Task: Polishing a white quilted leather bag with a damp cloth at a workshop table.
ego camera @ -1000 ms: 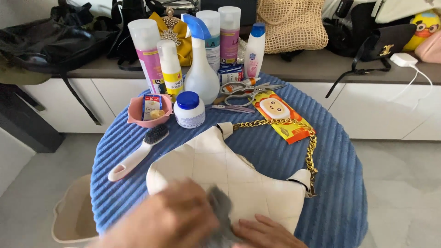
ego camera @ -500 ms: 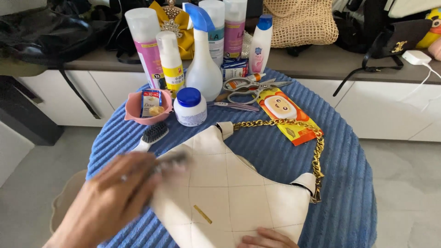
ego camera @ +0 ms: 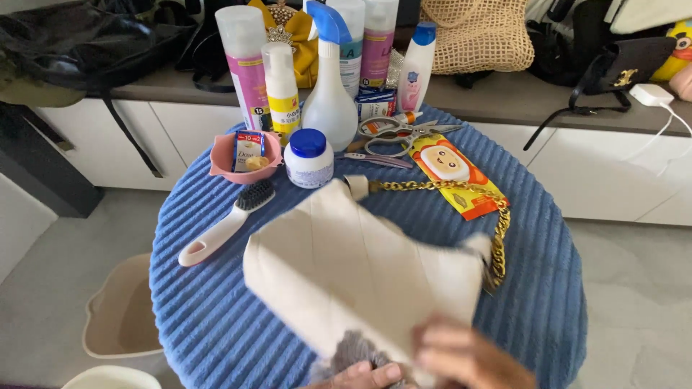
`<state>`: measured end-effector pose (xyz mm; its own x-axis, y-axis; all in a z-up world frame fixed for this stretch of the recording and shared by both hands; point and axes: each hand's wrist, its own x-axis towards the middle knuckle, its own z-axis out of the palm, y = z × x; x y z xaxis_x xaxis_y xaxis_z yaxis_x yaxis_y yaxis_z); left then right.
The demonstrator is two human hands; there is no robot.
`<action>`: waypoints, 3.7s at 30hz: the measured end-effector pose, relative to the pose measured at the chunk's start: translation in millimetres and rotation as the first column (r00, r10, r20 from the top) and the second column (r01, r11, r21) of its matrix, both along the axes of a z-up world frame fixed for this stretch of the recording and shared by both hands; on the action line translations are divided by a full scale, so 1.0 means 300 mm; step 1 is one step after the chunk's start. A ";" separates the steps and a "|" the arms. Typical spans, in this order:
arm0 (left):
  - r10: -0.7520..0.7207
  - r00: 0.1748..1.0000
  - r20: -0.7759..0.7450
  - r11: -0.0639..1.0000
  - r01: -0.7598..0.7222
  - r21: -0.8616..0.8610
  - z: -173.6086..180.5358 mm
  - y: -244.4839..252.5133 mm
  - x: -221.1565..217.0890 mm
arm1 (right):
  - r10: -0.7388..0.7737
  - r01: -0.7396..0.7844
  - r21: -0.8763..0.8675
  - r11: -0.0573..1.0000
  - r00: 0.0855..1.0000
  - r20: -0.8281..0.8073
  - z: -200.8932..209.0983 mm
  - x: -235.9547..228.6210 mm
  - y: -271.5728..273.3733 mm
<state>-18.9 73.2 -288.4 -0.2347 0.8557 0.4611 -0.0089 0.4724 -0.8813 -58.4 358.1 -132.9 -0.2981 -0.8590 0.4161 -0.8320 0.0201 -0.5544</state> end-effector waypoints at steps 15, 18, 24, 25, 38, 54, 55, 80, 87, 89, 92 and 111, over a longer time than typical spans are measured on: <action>-0.392 0.904 0.169 0.165 -0.112 0.980 0.856 -0.063 0.138 | -0.587 0.574 -0.192 0.796 0.810 -0.009 0.307 0.027 0.005; -0.409 0.822 0.396 0.362 -0.252 0.897 0.784 0.002 0.135 | -0.594 0.573 -0.243 0.782 0.804 -0.016 0.359 0.079 -0.017; -0.783 0.585 0.209 -0.049 -0.393 0.918 0.901 0.155 0.199 | -0.482 0.525 -0.123 0.842 0.836 0.262 0.470 0.165 -0.130; -0.849 0.488 0.204 -0.086 -0.508 0.857 0.927 0.172 0.208 | -0.542 0.537 -0.275 0.798 0.838 0.062 0.473 0.176 -0.180; -0.764 0.438 0.474 -0.239 -0.874 0.423 0.862 -0.338 -0.035 | -0.956 0.845 0.496 0.200 0.056 0.289 0.488 -0.083 0.073; -0.648 0.648 0.400 -0.044 -0.556 0.830 1.014 -0.112 0.066 | -0.640 0.907 0.069 0.416 0.238 0.730 0.616 -0.283 0.093; -0.685 0.648 0.334 0.050 -0.415 0.908 1.036 -0.098 0.048 | -0.642 0.885 0.006 0.465 0.332 0.691 0.660 -0.313 0.103; -0.758 0.322 0.568 0.157 -0.754 0.637 0.746 -0.075 -0.321 | -0.438 0.446 -0.115 0.888 0.895 0.087 0.457 -0.283 -0.086; -0.794 0.265 0.547 0.237 -0.693 0.681 0.696 -0.117 -0.332 | -0.021 0.040 0.312 0.949 0.998 -0.062 0.413 -0.185 -0.274; -0.841 0.241 0.485 0.155 -0.751 0.642 0.748 -0.104 -0.311 | -0.233 0.203 0.429 0.880 0.972 0.017 0.454 -0.177 -0.285; -0.841 0.247 0.482 0.048 -0.853 0.520 0.824 -0.074 -0.285 | -0.439 0.479 0.414 0.774 0.877 -0.194 0.482 -0.204 -0.257; -0.763 0.284 0.581 0.181 -0.768 0.614 0.700 -0.099 -0.325 | -0.232 0.287 0.212 0.934 0.940 -0.252 0.404 -0.241 -0.209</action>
